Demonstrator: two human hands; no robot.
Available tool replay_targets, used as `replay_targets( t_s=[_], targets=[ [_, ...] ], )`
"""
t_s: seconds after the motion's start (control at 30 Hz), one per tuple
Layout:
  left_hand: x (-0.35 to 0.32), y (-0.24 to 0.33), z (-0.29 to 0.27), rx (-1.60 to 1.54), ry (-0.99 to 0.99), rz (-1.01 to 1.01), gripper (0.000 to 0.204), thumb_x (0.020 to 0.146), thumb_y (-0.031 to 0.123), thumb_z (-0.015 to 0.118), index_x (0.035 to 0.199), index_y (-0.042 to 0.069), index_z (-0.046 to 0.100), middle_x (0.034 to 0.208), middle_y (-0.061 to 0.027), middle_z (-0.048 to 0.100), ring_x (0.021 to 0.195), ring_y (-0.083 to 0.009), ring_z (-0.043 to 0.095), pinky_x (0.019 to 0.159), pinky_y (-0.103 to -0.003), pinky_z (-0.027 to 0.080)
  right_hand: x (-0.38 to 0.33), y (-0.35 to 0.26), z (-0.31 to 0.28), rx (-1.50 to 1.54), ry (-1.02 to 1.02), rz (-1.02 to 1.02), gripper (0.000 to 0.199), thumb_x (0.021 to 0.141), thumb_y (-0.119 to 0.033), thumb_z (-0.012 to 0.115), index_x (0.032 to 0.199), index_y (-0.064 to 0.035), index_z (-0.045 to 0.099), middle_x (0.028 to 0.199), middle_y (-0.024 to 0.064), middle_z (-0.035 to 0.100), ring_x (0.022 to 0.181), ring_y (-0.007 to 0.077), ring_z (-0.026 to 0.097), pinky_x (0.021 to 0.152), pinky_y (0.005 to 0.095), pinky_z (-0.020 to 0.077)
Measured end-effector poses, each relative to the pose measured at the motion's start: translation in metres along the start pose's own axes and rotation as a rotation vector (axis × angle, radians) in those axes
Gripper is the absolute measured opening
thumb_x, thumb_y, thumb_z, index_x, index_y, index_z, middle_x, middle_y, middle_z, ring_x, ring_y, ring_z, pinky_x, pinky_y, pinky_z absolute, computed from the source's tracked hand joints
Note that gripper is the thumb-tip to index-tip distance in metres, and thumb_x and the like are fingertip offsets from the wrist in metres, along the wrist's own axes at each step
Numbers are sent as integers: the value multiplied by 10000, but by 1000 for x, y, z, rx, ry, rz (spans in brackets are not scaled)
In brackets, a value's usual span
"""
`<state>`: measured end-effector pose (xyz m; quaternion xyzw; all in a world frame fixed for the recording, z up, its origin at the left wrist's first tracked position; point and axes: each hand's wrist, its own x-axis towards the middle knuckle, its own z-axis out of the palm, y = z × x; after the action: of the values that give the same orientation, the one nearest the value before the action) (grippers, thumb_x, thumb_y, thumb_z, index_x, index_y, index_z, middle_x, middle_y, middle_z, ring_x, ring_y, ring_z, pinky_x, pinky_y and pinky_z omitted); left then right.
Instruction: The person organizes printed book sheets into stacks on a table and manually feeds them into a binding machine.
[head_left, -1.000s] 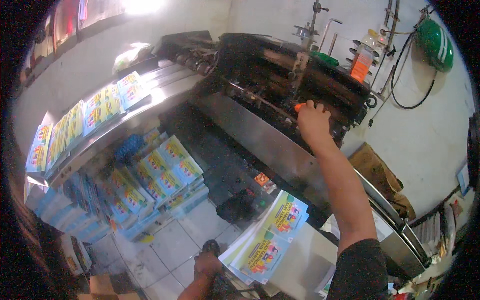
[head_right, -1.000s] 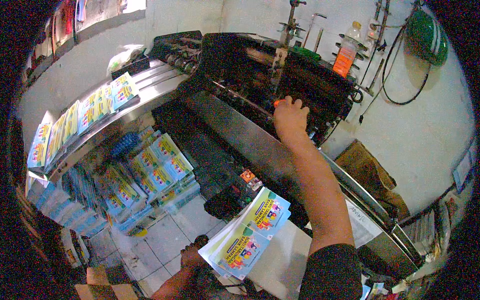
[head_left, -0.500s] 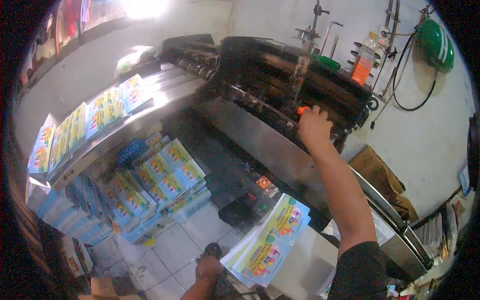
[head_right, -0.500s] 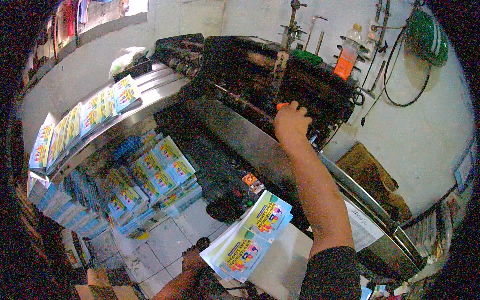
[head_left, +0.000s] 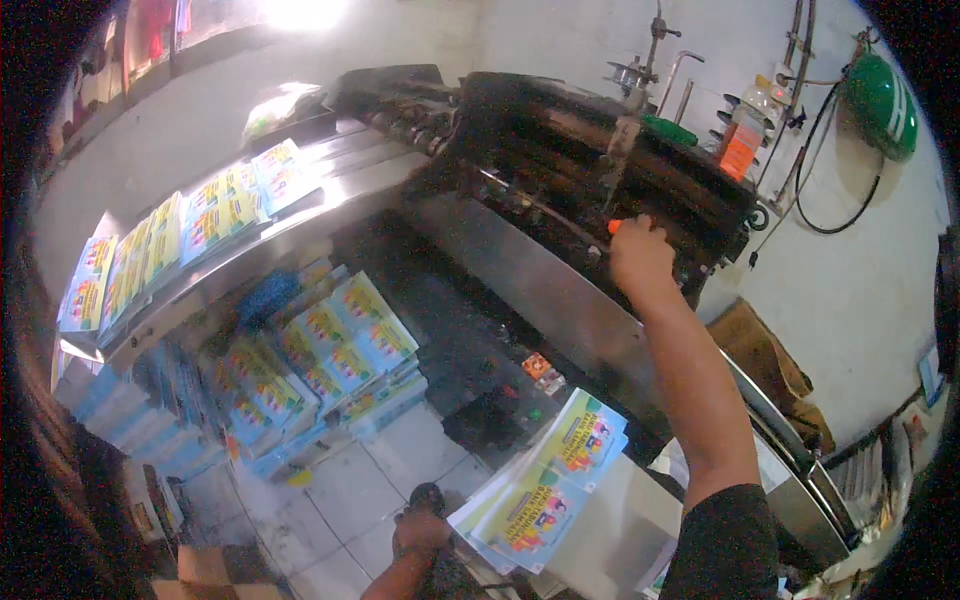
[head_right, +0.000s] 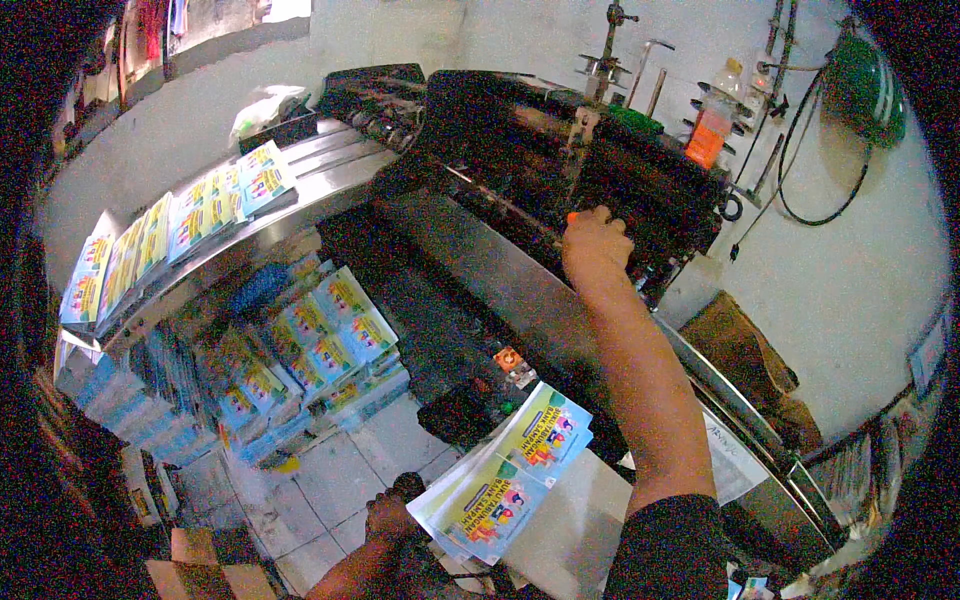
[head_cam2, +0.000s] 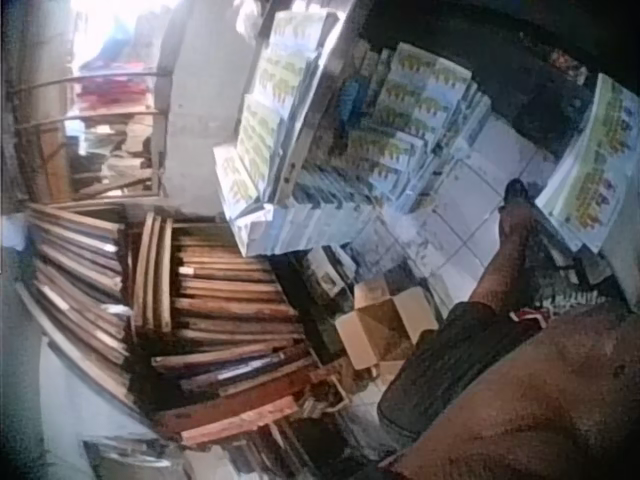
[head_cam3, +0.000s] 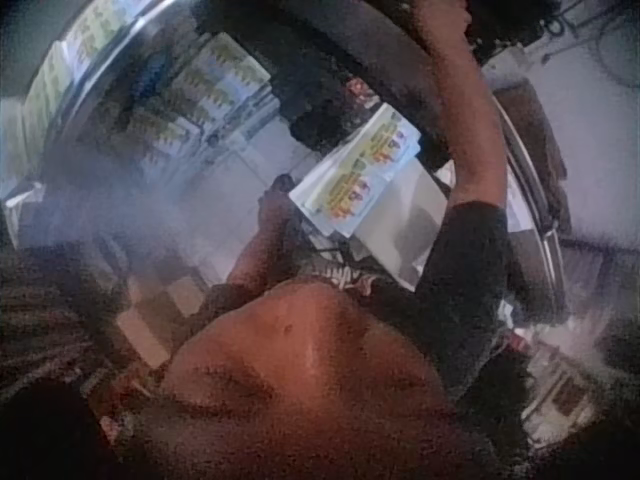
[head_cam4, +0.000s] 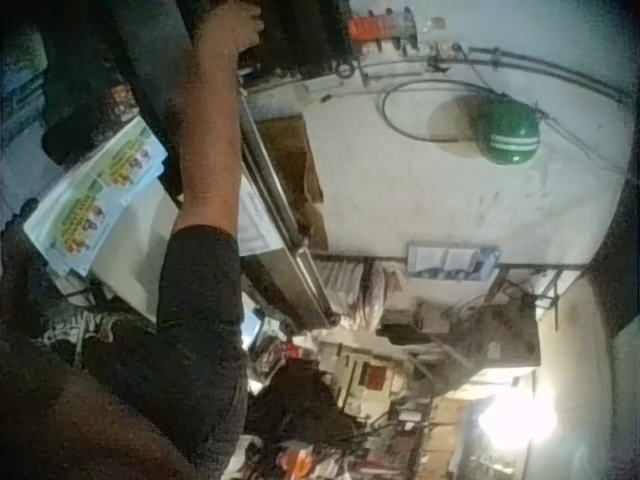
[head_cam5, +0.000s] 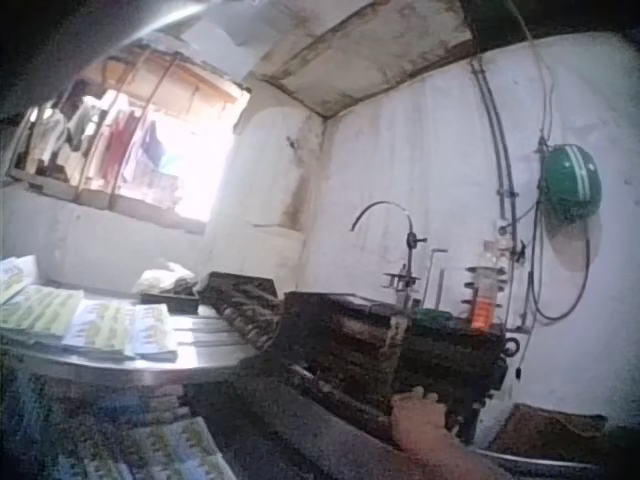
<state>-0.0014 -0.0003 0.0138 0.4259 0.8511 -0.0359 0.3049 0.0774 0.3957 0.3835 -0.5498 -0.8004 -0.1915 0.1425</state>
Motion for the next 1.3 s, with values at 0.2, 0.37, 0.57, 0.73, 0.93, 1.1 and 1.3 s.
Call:
replay_targets(
  t_s=[0.2, 0.37, 0.57, 0.73, 0.93, 1.1, 1.3],
  targets=[
    [-6, -1, -7, -129, 93, 50, 608, 781, 394, 539, 1298, 73, 524, 1229, -172, 585, 1111, -332, 560, 966, -481, 377, -5, -5, 2, -93, 49, -1, 317, 915, -221, 472, 1107, 4, 583, 1151, 149, 532, 978, 358, 585, 729, 489, 531],
    [4, -7, 4, -181, 65, -9, 440, 801, 394, 528, 1055, 71, 686, 1098, -173, 638, 1036, -362, 583, 917, -448, 418, -8, -9, -10, -52, 27, -11, 257, 834, -88, 552, 1065, 24, 558, 1165, 179, 521, 1018, 394, 578, 805, 483, 529],
    [-6, -4, 1, -198, 270, -46, 394, 817, 353, 510, 1014, 68, 696, 1053, -187, 647, 1001, -342, 603, 875, -466, 434, 0, -4, -16, -249, -10, -220, 240, 857, -137, 525, 1050, 3, 547, 1108, 198, 554, 929, 400, 621, 766, 459, 543],
    [9, -8, 12, -45, 128, 47, 348, 794, 307, 580, 936, 0, 658, 987, -178, 624, 886, -340, 582, 806, -476, 438, 10, 9, -3, -244, 91, -172, 230, 855, -150, 523, 1039, -13, 526, 1077, 233, 568, 866, 433, 635, 745, 495, 532],
    [19, -9, 15, -129, 189, 20, 499, 839, 462, 524, 1002, 10, 660, 1070, -199, 595, 967, -346, 580, 867, -463, 422, 10, 6, -8, -306, -54, -191, 268, 870, -172, 492, 1074, -4, 539, 1110, 223, 586, 1015, 428, 589, 838, 504, 488],
    [12, -10, 4, -119, 105, 24, 618, 868, 565, 433, 1050, 30, 682, 1181, -203, 570, 1051, -345, 574, 953, -466, 367, 23, 14, -18, -282, -91, -364, 297, 875, -181, 495, 1078, 9, 600, 1040, 261, 624, 1009, 428, 585, 822, 483, 477],
    [10, -12, -11, -196, -16, -50, 638, 878, 564, 401, 1077, 16, 661, 1152, -179, 580, 1075, -333, 566, 953, -465, 363, -50, 3, -15, 571, -146, -4, 258, 898, -245, 577, 1023, -26, 631, 910, 97, 664, 796, 237, 645, 711, 373, 503]
  ],
)
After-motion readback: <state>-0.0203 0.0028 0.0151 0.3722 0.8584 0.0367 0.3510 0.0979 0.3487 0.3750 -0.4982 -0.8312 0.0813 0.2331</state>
